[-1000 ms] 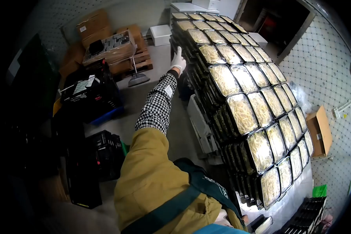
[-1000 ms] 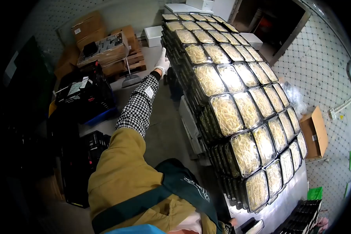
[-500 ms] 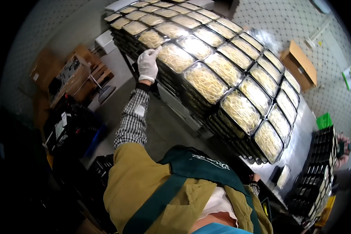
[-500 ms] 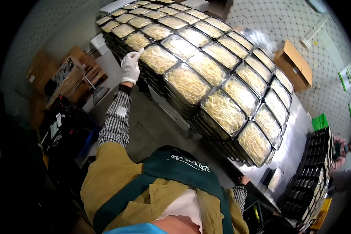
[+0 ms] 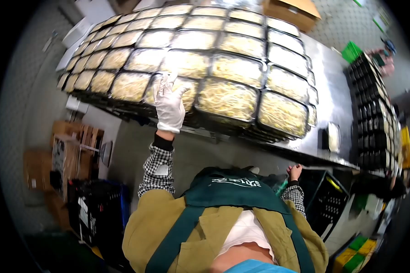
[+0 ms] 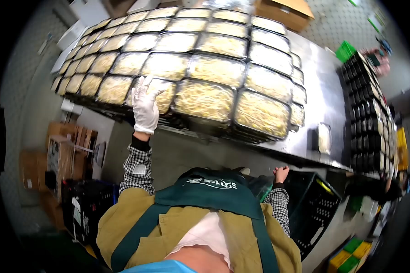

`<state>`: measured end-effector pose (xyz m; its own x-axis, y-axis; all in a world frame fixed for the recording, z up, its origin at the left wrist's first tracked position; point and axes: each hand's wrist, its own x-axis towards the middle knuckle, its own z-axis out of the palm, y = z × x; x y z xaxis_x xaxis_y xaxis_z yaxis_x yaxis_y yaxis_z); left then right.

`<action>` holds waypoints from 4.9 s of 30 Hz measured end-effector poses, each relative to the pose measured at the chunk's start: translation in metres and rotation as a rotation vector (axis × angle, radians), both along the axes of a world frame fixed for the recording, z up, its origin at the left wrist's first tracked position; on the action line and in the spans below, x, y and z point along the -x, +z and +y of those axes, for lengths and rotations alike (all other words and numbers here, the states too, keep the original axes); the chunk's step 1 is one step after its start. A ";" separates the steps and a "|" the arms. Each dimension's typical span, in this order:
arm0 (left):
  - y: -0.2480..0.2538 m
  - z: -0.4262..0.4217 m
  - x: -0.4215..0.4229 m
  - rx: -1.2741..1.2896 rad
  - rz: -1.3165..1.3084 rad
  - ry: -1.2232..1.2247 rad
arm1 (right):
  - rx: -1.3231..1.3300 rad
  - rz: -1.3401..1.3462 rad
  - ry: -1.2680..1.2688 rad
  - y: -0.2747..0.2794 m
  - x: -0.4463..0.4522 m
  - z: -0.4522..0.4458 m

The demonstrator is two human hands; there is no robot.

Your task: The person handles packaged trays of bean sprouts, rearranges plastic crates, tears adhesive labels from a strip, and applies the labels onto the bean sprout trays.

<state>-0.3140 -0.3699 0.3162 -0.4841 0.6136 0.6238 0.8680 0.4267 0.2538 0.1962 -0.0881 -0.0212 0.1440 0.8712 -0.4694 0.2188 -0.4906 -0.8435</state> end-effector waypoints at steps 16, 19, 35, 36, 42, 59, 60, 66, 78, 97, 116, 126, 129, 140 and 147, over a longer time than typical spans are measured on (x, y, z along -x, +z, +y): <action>0.006 0.164 -0.177 0.366 0.022 -0.264 | 0.035 0.148 -0.005 0.081 -0.071 -0.068; 0.026 0.184 -0.224 0.099 0.084 -0.389 | -0.054 0.211 0.026 0.099 -0.088 -0.077; -0.131 0.313 -0.374 0.656 -0.126 -0.803 | 0.004 -0.015 -0.706 0.029 -0.332 -0.204; -0.147 0.322 -0.366 0.665 -0.054 -0.819 | 0.046 0.031 -0.769 0.010 -0.341 -0.213; -0.159 0.345 -0.420 0.741 -0.222 -1.041 | 0.169 -0.611 -0.672 -0.117 -0.385 -0.274; -0.157 0.241 -0.557 0.748 -0.544 -1.571 | 0.663 -0.444 -0.715 -0.066 -0.196 0.095; -0.163 0.239 -0.554 0.773 -0.618 -1.588 | 0.608 -0.416 -0.876 -0.053 -0.191 0.101; -0.162 0.253 -0.533 0.904 -1.021 -1.276 | 0.553 -0.280 -0.772 -0.058 -0.211 0.076; -0.172 0.273 -0.589 1.059 -2.526 -0.563 | -0.439 1.773 -0.448 0.110 -0.252 -0.082; -0.152 0.294 -0.503 0.477 -2.015 -0.597 | 0.619 -0.656 -0.679 -0.158 -0.328 0.120; -0.155 0.269 -0.429 0.309 -2.268 -0.553 | -0.369 1.487 -0.288 0.117 -0.303 -0.070; -0.183 0.231 -0.380 0.055 -2.299 -0.496 | -0.169 1.573 0.176 0.139 -0.256 -0.032; -0.209 0.210 -0.354 0.042 -2.265 -0.435 | 0.130 1.606 0.127 0.121 -0.234 0.012; -0.191 0.157 -0.324 0.268 -2.571 -0.229 | 0.675 0.751 0.386 0.099 0.023 0.140; -0.197 0.172 -0.319 0.290 -2.549 -0.505 | 0.283 0.142 0.445 0.085 -0.010 0.135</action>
